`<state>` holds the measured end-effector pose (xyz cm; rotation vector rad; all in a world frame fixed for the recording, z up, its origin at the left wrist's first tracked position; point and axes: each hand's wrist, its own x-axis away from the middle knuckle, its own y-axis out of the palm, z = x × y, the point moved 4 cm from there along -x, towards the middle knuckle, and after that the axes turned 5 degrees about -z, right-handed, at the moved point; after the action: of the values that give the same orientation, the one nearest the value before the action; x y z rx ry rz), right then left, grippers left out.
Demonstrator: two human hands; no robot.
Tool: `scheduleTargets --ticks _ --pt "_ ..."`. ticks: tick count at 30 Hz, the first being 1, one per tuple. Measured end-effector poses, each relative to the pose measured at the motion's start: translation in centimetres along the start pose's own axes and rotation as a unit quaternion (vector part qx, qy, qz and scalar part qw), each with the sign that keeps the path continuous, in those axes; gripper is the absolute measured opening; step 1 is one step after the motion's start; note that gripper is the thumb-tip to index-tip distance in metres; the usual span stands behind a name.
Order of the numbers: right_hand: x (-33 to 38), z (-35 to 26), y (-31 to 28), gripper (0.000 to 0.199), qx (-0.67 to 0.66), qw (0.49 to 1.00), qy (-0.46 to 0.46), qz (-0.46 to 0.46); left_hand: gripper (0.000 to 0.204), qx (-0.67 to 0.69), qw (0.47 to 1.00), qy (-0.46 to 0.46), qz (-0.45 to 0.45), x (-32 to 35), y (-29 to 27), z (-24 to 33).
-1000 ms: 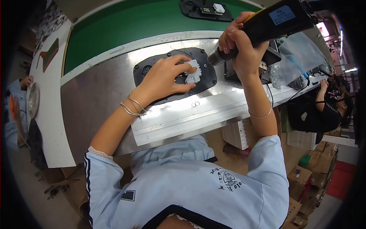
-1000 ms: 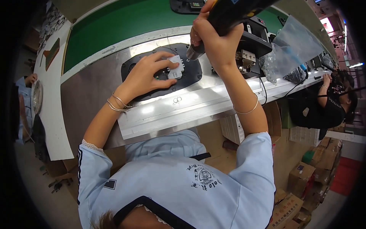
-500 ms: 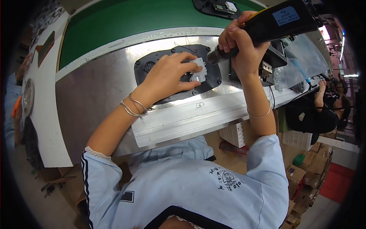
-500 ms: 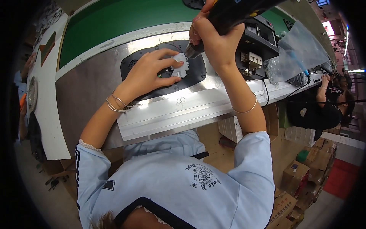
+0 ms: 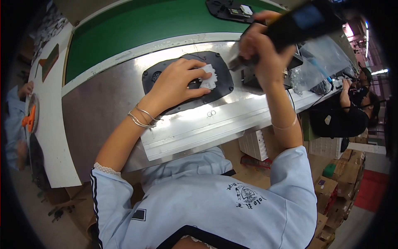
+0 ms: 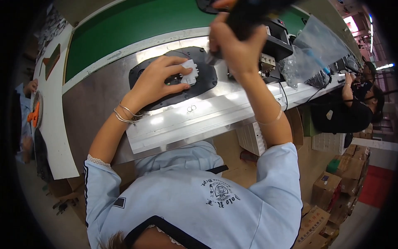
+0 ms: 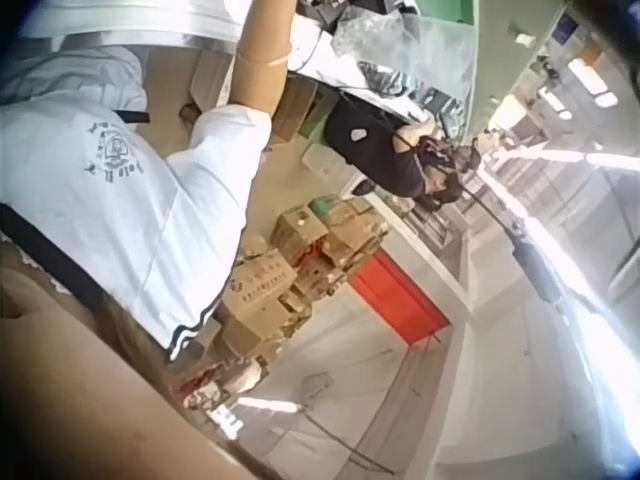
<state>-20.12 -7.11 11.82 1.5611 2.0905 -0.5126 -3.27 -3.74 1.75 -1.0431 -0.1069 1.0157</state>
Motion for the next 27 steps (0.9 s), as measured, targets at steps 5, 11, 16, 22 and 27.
scheduleTargets --ticks 5,11,16,22,27 --pt "1.7 -6.4 -6.8 0.018 0.041 0.994 -0.076 0.067 0.03 0.011 1.0 -0.006 -0.016 0.3 -0.2 0.1" --pt "1.3 -5.7 -9.8 0.014 0.079 0.988 -0.051 0.119 0.029 0.045 0.998 0.013 -0.039 0.0 -0.1 0.8" --pt "1.9 -4.8 -10.3 0.013 0.073 0.991 -0.035 0.107 0.029 0.043 0.998 0.009 -0.05 0.1 0.0 0.9" --pt "3.2 -4.7 -6.9 0.025 0.056 0.996 0.005 0.074 0.03 0.047 0.998 0.002 -0.047 0.1 0.1 0.5" --pt "2.6 -2.3 -2.2 0.026 -0.031 0.998 -0.008 0.055 0.03 0.04 0.998 0.016 -0.039 0.2 0.0 0.5"
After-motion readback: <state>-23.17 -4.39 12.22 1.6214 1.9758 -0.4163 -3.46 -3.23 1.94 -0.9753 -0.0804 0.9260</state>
